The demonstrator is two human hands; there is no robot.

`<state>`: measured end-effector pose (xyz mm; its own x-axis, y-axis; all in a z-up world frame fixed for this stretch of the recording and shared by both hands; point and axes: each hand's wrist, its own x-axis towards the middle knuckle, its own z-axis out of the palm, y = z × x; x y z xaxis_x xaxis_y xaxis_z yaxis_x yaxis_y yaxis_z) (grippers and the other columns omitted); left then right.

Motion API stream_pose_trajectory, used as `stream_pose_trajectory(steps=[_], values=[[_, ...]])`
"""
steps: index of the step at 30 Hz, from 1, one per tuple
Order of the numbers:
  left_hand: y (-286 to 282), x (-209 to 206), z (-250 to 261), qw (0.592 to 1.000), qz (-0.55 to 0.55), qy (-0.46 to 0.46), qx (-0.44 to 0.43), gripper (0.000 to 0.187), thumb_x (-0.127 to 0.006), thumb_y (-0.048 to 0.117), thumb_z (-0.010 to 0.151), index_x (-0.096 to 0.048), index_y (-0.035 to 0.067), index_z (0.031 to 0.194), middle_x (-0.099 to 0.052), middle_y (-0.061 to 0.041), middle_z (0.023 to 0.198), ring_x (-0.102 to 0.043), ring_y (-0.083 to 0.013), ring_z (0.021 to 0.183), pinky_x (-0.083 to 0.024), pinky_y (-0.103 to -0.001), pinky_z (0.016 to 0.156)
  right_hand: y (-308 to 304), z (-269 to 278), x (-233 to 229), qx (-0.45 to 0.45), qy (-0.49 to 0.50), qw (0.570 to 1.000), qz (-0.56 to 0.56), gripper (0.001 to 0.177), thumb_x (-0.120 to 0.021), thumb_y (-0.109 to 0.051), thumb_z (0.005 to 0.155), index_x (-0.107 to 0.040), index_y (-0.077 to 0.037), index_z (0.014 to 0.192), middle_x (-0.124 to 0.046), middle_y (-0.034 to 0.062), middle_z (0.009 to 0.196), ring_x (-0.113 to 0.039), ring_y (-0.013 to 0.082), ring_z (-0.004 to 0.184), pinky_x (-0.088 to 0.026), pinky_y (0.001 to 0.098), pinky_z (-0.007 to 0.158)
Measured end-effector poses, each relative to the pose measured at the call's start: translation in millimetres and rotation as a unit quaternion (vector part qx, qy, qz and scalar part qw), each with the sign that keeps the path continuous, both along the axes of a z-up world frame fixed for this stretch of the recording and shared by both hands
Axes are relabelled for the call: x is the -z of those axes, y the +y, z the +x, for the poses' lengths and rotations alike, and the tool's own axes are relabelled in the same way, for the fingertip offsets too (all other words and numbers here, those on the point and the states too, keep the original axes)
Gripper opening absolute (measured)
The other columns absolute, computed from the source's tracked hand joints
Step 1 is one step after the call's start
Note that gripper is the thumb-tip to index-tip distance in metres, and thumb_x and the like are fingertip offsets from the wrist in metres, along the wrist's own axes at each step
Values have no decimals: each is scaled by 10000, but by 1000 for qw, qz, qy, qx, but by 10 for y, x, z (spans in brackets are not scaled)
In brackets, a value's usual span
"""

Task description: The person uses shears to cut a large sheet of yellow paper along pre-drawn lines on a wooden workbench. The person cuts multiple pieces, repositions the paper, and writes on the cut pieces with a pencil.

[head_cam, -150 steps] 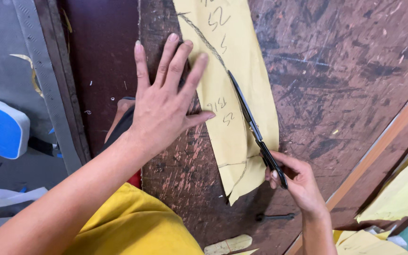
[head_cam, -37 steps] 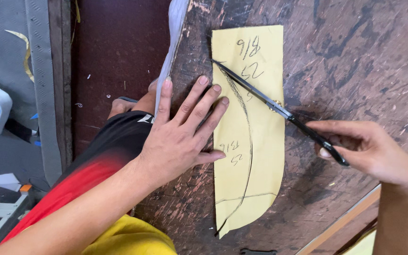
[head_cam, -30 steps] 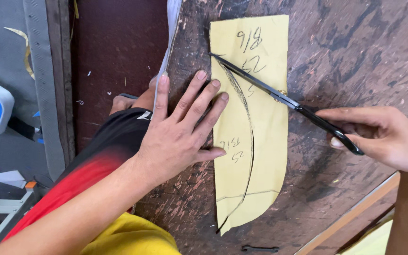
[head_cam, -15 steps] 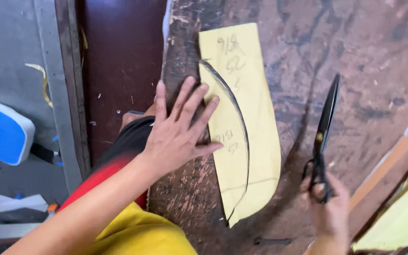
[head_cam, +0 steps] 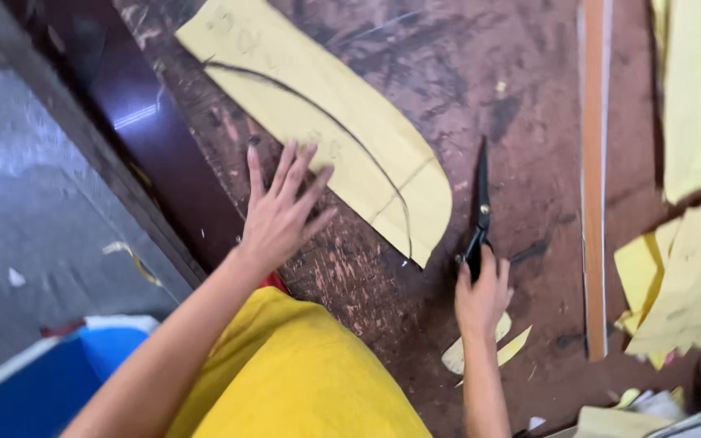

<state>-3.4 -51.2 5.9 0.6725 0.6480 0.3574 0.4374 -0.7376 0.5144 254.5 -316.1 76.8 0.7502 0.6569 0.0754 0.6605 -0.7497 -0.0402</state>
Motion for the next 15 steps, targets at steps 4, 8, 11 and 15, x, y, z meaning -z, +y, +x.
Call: stream_pose_trajectory(steps=[4, 8, 11, 15], values=[[-340, -48, -138, 996, -3, 15, 85, 592, -654, 299, 928, -543, 147, 1489, -340, -175, 1633, -238, -340, 1557, -64, -718, 1211, 232, -96, -176, 29, -42, 997, -56, 491, -741, -310, 881, -638, -173, 1342, -543, 130, 1193, -610, 325, 1073, -367, 646, 960], [-354, -96, -288, 995, -1, 53, 89, 723, -609, 29, 819, -542, 197, 1519, -330, -153, 1654, -228, -340, 1584, -71, -661, 1269, 272, -348, -326, 26, -54, 998, 3, 457, -734, -272, 909, -649, -168, 1346, -551, 130, 1186, -615, 336, 1087, -399, 612, 919], [54, -187, -106, 993, 43, 52, 93, 698, -601, 27, 842, -527, 216, 1509, -307, -145, 1659, -204, -358, 1591, -66, -661, 1278, 387, -604, -260, 53, 64, 989, 126, 395, -695, -233, 971, -635, -158, 1354, -586, 101, 1199, -644, 296, 1059, -490, 503, 930], [749, -484, 354, 963, 96, 120, 222, 745, -676, 213, 890, -425, 281, 1587, -278, -55, 1699, -143, -338, 1617, -62, -668, 1254, 581, -1202, 23, 118, 110, 948, 273, 430, -728, -176, 941, -588, -71, 1334, -606, 143, 1147, -632, 326, 1033, -516, 475, 892]])
